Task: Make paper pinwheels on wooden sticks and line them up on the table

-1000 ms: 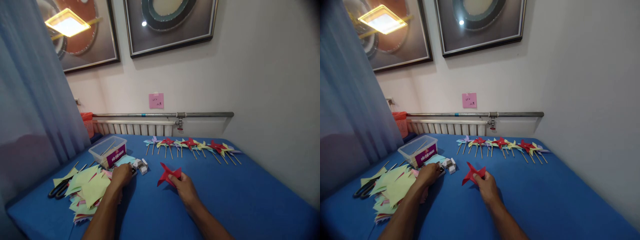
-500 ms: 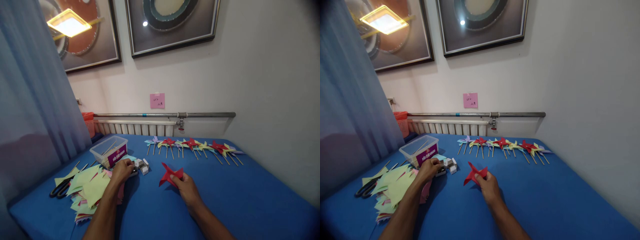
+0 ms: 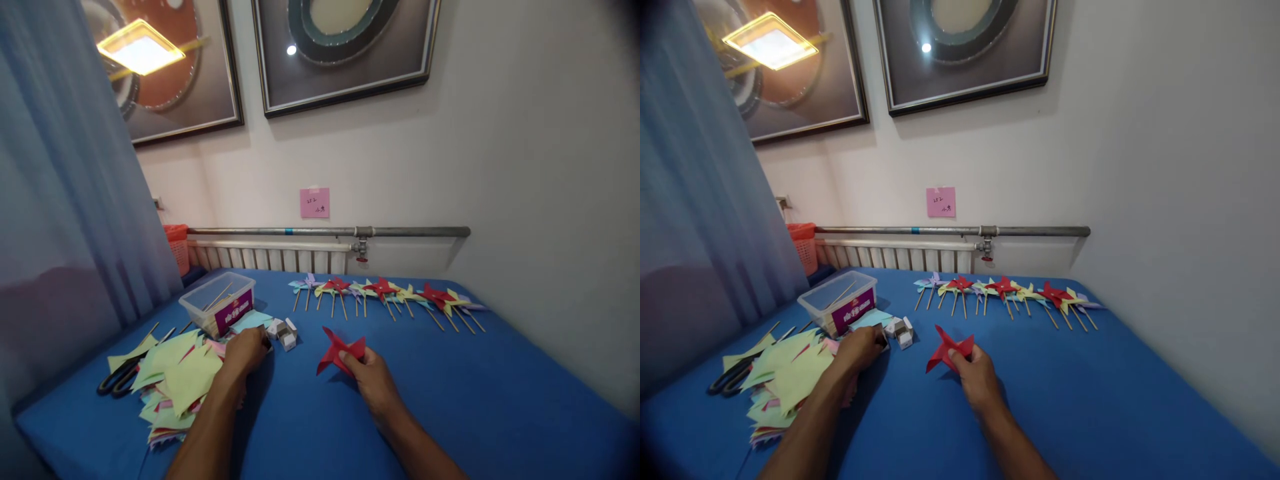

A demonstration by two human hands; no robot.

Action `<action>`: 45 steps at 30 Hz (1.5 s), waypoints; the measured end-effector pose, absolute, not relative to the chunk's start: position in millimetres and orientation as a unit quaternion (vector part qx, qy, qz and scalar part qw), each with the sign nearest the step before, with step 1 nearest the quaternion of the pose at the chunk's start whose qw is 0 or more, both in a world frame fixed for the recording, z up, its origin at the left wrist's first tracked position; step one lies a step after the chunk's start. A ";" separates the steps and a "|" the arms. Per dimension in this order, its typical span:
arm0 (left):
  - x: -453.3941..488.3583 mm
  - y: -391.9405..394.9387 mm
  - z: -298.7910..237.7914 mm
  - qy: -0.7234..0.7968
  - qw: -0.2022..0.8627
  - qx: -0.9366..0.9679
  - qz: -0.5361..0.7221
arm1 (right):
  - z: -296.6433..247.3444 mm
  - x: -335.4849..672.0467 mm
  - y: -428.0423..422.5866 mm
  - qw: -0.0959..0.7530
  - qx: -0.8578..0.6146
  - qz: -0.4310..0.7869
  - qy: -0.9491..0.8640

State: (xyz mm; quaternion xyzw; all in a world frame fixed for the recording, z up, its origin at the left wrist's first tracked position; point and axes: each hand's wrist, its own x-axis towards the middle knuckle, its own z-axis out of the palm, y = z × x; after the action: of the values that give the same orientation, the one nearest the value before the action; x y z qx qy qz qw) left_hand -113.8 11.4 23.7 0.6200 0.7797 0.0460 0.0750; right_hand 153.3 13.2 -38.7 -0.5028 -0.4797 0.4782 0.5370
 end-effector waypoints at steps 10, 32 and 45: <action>-113.1 11.6 22.2 0.775 0.062 0.628 0.030 | -33.1 153.1 9.9 0.543 -0.493 0.483 -0.478; -117.6 9.0 22.4 0.748 0.076 0.659 0.022 | -41.9 149.7 12.9 0.546 -0.493 0.473 -0.485; -118.4 12.1 16.0 0.749 0.033 0.661 0.038 | -40.3 149.2 10.7 0.550 -0.483 0.476 -0.487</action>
State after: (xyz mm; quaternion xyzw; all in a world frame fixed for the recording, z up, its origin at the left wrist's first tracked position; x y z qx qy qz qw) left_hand -118.4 12.1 16.0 0.6607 0.7490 0.0377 0.0326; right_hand 149.2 10.7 -40.3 -0.4830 -0.4875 0.4764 0.5496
